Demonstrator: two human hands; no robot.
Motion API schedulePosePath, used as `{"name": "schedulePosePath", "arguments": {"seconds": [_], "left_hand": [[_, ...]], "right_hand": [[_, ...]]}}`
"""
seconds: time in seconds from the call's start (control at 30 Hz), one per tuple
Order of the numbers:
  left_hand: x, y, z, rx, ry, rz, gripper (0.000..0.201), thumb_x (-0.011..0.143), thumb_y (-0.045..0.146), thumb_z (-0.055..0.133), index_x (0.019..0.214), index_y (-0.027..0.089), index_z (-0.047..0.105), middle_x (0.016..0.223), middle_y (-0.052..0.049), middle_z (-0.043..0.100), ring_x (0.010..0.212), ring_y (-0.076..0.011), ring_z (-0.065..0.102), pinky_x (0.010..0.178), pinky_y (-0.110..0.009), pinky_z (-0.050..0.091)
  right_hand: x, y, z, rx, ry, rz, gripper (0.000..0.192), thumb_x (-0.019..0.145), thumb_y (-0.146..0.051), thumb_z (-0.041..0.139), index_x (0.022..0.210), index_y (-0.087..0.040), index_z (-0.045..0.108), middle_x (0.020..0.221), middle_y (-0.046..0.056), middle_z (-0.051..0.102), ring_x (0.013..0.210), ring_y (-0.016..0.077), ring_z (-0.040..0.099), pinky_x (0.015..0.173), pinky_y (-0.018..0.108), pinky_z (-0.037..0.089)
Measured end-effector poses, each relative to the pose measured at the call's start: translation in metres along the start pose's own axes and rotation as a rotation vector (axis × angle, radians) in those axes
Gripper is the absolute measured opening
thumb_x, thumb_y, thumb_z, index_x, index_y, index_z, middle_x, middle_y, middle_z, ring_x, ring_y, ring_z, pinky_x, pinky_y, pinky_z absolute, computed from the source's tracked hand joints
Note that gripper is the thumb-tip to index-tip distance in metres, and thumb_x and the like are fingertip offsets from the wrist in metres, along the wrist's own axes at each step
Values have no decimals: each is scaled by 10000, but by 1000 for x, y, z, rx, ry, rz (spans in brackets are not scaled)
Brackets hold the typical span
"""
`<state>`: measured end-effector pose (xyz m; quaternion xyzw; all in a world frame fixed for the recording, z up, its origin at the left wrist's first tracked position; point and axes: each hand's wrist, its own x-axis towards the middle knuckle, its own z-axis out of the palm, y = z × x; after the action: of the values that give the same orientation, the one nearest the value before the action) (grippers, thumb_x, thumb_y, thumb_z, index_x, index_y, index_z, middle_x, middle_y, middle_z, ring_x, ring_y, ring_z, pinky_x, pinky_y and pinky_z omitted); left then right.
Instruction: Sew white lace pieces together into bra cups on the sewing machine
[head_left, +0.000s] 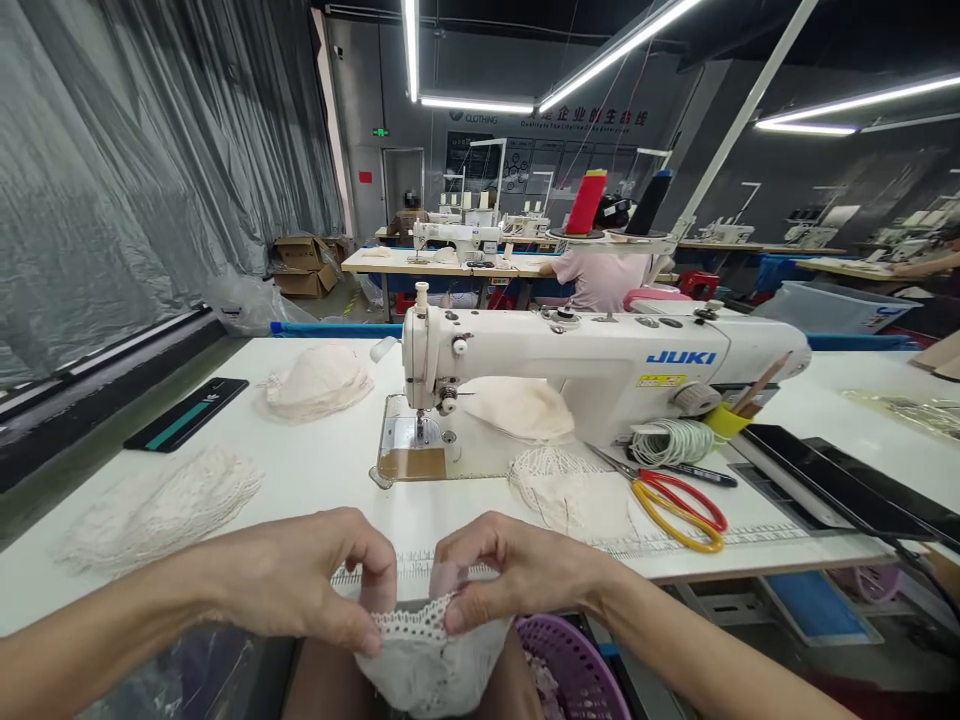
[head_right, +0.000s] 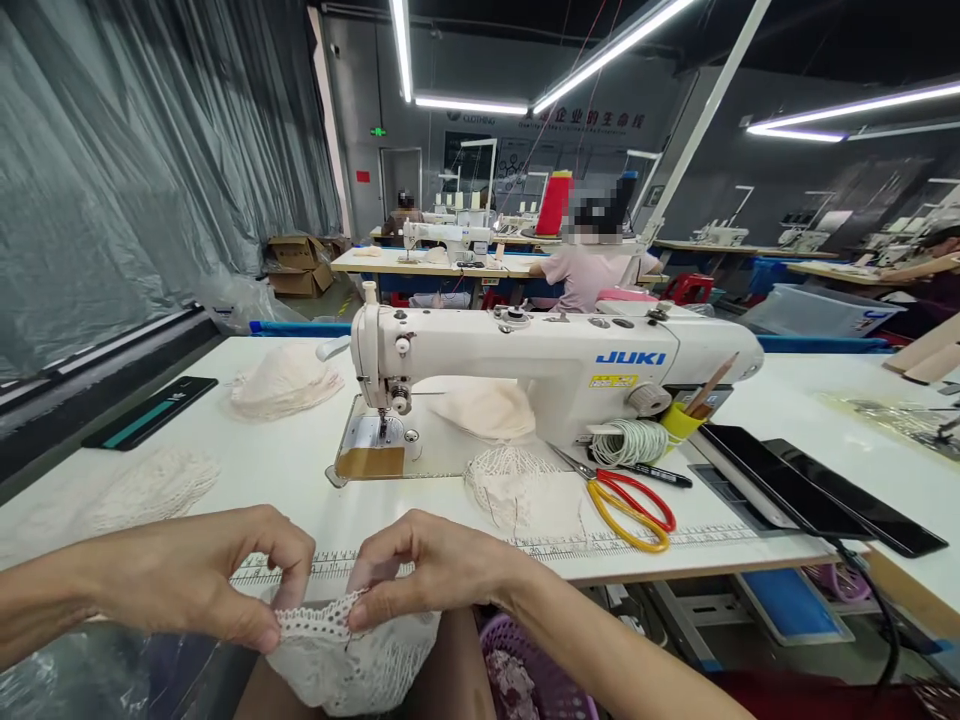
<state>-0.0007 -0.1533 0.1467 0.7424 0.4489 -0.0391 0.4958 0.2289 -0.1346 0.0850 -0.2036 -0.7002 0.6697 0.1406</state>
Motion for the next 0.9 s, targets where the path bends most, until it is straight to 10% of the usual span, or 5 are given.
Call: {"name": "schedulePosePath", "arguments": {"seconds": [0.13, 0.33, 0.5, 0.9], "left_hand": [[16, 7, -15, 115, 36, 159, 132, 741, 316, 656, 740, 190, 619, 755, 41, 618, 795, -164, 548, 714, -215, 398], [70, -3, -33, 413, 482, 618, 136, 884, 197, 503, 791, 187, 603, 789, 3, 637, 781, -147, 551, 819, -292, 341], [128, -60, -19, 621, 700, 834, 298, 900, 48, 367, 749, 178, 589, 736, -16, 640, 708, -137, 570, 782, -328, 333], [132, -98, -16, 639, 778, 802, 321, 925, 46, 317, 919, 219, 588, 820, -13, 653, 793, -131, 591, 830, -321, 363]], "right_hand": [[-5, -31, -20, -280, 120, 3, 216, 801, -301, 635, 776, -87, 643, 688, 9, 591, 626, 90, 509, 584, 188, 402], [-14, -82, -43, -1217, 324, -119, 189, 906, -221, 488, 790, -158, 623, 703, 19, 585, 643, 121, 505, 588, 237, 332], [14, -38, -59, -1145, 49, 19, 232, 865, -395, 567, 883, -183, 658, 723, 16, 646, 665, 132, 576, 580, 221, 359], [66, 45, -76, -1392, 384, 0, 147, 901, -266, 516, 946, -136, 567, 957, 101, 598, 825, 200, 543, 663, 316, 426]]}}
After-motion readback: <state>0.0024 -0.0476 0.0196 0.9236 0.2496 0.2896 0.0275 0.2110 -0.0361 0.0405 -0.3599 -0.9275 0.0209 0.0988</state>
